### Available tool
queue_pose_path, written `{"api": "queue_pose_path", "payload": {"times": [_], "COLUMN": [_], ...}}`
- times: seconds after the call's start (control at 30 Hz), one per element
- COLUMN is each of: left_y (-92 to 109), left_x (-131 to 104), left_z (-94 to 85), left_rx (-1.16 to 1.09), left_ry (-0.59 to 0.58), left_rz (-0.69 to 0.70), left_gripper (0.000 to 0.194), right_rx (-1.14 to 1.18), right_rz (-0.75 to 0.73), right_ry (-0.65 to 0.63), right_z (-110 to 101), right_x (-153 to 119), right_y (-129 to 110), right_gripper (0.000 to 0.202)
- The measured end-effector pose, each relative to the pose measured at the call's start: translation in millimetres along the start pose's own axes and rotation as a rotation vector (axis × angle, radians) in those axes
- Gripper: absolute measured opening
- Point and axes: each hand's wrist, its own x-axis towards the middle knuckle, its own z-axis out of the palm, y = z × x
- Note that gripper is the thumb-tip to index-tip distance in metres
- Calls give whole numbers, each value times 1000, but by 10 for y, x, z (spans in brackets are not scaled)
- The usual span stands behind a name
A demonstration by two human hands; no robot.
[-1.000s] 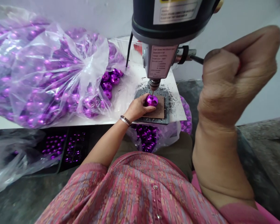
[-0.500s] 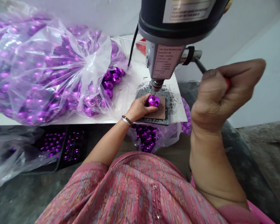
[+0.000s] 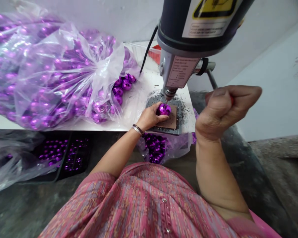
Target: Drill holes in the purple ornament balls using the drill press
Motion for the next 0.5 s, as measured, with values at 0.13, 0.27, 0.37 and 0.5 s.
{"api": "queue_pose_path", "payload": {"times": [0.13,0.27,0.37,0.5], "left_y": [0,10,15,-22], "left_x": [-16,-32,-41,-118], "left_z": [-6,-2,7,-9], "left_rx": [9,-1,-5,-61], "left_ry": [5,-9,-1,14], "left_rz": [8,12,3,48], "left_gripper": [60,59,60,59], "right_rx": [-28,-46,-77,0], "right_rz": [54,112,158,366], "right_ry": [-43,5,12,-170], "right_z": [-30,-25,1,46], "right_x": [-135,-32,330,818], "right_y": [25,-88,-319,-528], "right_gripper": [33,39,43,34]}}
